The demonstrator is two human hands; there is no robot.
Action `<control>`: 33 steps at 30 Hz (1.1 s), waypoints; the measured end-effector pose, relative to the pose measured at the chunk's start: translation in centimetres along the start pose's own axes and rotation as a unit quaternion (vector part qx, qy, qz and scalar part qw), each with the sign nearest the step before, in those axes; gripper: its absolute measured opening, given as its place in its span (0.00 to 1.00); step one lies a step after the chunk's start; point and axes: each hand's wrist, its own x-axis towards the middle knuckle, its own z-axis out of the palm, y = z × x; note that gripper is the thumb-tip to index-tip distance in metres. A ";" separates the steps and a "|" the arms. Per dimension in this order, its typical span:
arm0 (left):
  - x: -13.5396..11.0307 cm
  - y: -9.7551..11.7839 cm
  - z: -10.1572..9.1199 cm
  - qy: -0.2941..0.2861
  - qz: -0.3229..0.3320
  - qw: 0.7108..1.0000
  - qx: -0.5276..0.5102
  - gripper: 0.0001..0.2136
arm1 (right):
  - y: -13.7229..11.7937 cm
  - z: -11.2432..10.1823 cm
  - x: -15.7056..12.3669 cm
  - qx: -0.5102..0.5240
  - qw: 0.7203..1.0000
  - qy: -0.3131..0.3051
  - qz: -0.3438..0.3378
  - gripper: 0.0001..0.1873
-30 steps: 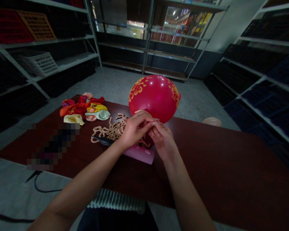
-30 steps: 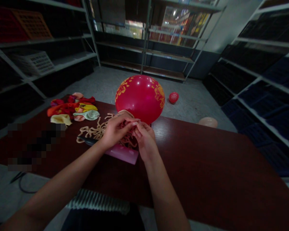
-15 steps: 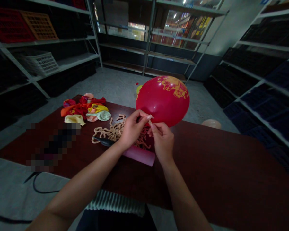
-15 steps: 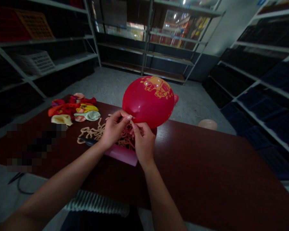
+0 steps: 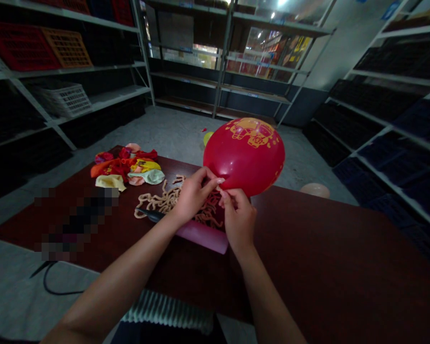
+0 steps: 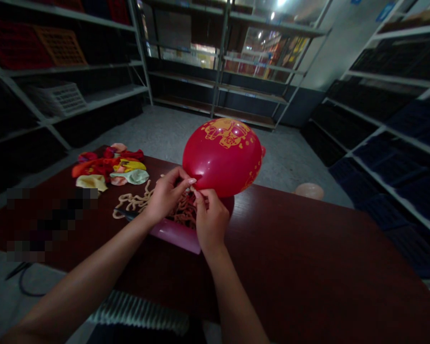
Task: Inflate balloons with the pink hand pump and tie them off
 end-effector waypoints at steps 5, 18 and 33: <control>-0.4 -0.4 0.4 0.000 0.048 0.998 0.030 0.09 | -0.1 0.1 0.0 0.033 0.999 0.002 0.016 0.11; -0.2 -0.1 0.1 -0.114 0.078 0.990 0.001 0.06 | 0.4 0.0 0.7 0.176 0.980 0.048 0.075 0.11; -0.1 -0.3 -0.5 -0.151 0.109 0.981 0.047 0.10 | 0.7 0.3 0.7 0.187 0.978 0.055 0.078 0.10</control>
